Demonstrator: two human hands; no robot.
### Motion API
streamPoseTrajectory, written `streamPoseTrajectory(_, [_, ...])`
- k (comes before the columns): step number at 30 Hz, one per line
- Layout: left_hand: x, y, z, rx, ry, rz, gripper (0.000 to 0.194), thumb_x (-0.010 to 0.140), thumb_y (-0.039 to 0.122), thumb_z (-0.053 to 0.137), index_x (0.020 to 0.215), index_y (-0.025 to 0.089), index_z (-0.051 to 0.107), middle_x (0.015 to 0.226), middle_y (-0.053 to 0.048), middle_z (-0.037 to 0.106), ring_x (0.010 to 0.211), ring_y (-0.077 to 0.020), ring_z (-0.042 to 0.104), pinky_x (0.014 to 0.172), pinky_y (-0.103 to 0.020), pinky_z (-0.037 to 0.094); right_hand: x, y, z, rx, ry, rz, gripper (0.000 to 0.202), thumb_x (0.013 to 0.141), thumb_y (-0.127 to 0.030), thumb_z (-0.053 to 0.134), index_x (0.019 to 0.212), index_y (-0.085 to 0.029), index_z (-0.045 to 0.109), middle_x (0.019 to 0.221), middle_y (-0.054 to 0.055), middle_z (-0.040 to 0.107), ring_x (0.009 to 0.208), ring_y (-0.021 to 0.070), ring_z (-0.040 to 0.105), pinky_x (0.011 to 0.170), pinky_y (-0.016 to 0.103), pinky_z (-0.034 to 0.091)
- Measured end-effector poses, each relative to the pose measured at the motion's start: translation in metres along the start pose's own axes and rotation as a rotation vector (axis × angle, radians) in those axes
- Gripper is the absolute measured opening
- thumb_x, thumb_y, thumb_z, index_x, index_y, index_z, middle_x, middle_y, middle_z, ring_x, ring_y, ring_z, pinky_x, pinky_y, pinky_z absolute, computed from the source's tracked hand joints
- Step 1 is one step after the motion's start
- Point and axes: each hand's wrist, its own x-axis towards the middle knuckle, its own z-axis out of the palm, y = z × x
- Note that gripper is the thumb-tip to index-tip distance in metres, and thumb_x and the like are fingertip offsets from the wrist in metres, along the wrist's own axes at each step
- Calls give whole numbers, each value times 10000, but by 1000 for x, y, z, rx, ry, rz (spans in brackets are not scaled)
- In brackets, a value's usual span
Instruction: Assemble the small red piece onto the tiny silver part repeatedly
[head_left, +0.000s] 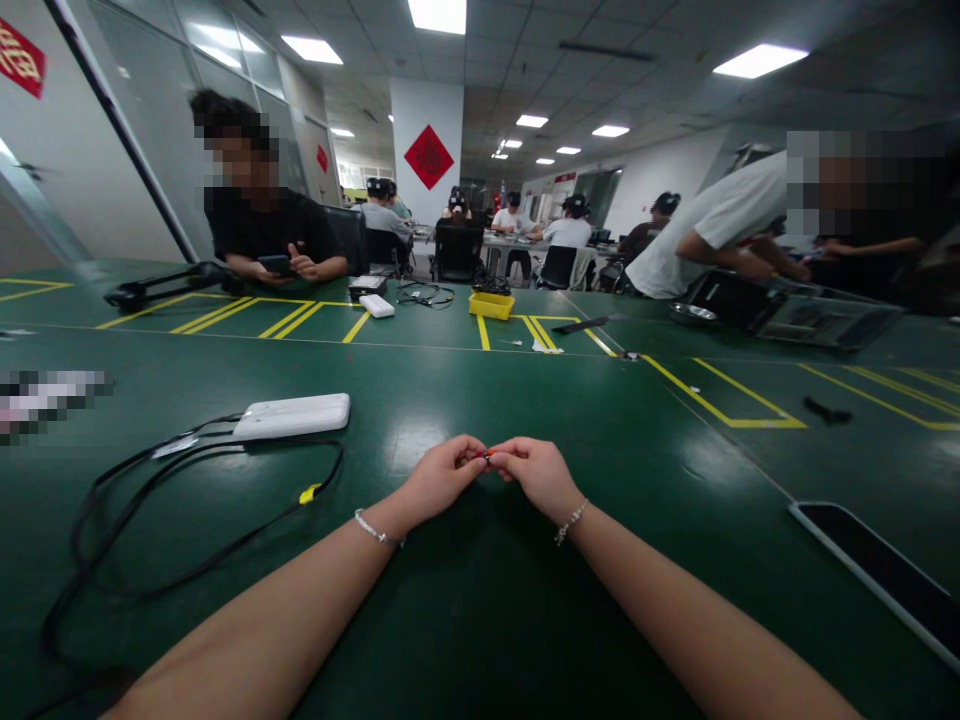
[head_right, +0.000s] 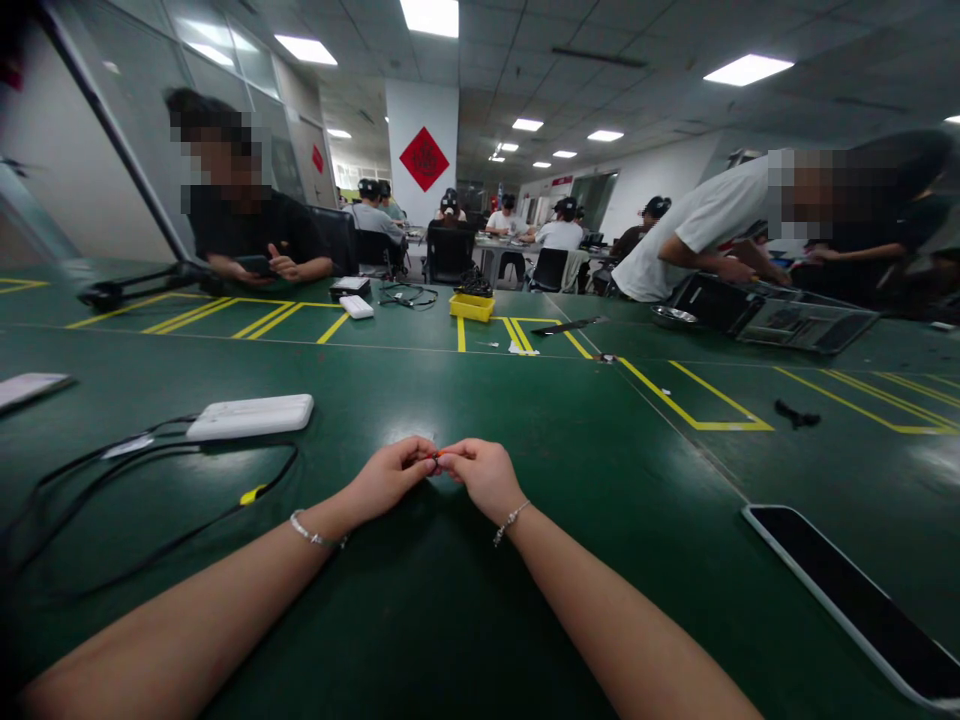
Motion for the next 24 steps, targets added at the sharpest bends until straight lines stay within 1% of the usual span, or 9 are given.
streamPoseTrajectory(3, [-1, 1, 0, 21, -1, 5, 126, 759, 249, 495, 809, 145, 547, 708, 11, 574, 648, -100, 522, 601, -209, 406, -1, 1, -1, -18, 7, -58, 125, 632, -254, 604, 675, -141, 633, 574, 4, 620, 503, 96, 521, 511, 227, 420])
streamPoseTrajectory(6, [0, 0, -2, 42, 22, -9, 140, 762, 254, 485, 821, 144, 548, 699, 8, 574, 637, -102, 521, 587, -210, 405, -3, 1, -1, -94, -10, -152, 145, 665, -241, 577, 756, -149, 643, 636, 11, 645, 543, 108, 549, 539, 235, 438])
streamPoseTrajectory(8, [1, -2, -3, 55, 47, -15, 144, 768, 251, 472, 829, 143, 547, 703, 3, 576, 639, -103, 523, 593, -213, 408, -4, 2, 0, -178, -12, -232, 184, 683, -215, 557, 838, -164, 643, 749, 22, 666, 632, 121, 584, 613, 250, 459])
streamPoseTrajectory(10, [1, -4, -3, 76, 63, -14, 144, 772, 247, 461, 831, 146, 546, 715, -2, 582, 646, -106, 527, 605, -218, 412, -5, 2, 1, -283, 18, -315, 209, 696, -191, 540, 879, -177, 641, 842, 31, 667, 735, 132, 599, 704, 264, 461])
streamPoseTrajectory(13, [2, -7, -2, 120, 85, -12, 148, 774, 253, 457, 841, 155, 545, 733, -7, 596, 660, -114, 537, 616, -225, 417, -7, 1, 3, -445, 67, -413, 215, 721, -182, 517, 895, -181, 643, 892, 41, 661, 811, 143, 595, 768, 272, 447])
streamPoseTrajectory(19, [1, -7, -1, 265, 134, -1, 160, 777, 272, 452, 833, 176, 566, 707, 6, 601, 642, -122, 538, 593, -224, 398, -10, 1, 6, -690, 83, -497, 220, 754, -199, 484, 927, -186, 620, 892, 45, 653, 794, 155, 587, 739, 275, 443])
streamPoseTrajectory(22, [1, -8, -1, 277, 137, -8, 155, 773, 267, 458, 841, 183, 569, 742, 1, 618, 674, -130, 555, 618, -232, 404, -12, 0, 7, -785, 84, -525, 189, 755, -200, 481, 893, -193, 610, 845, 36, 644, 756, 151, 572, 716, 268, 429])
streamPoseTrajectory(24, [1, -10, -1, 243, 132, -22, 155, 769, 268, 464, 854, 186, 566, 761, -3, 629, 693, -133, 567, 635, -236, 411, -13, 0, 8, -828, 86, -535, 168, 745, -207, 493, 880, -192, 591, 805, 28, 628, 732, 146, 554, 694, 260, 417])
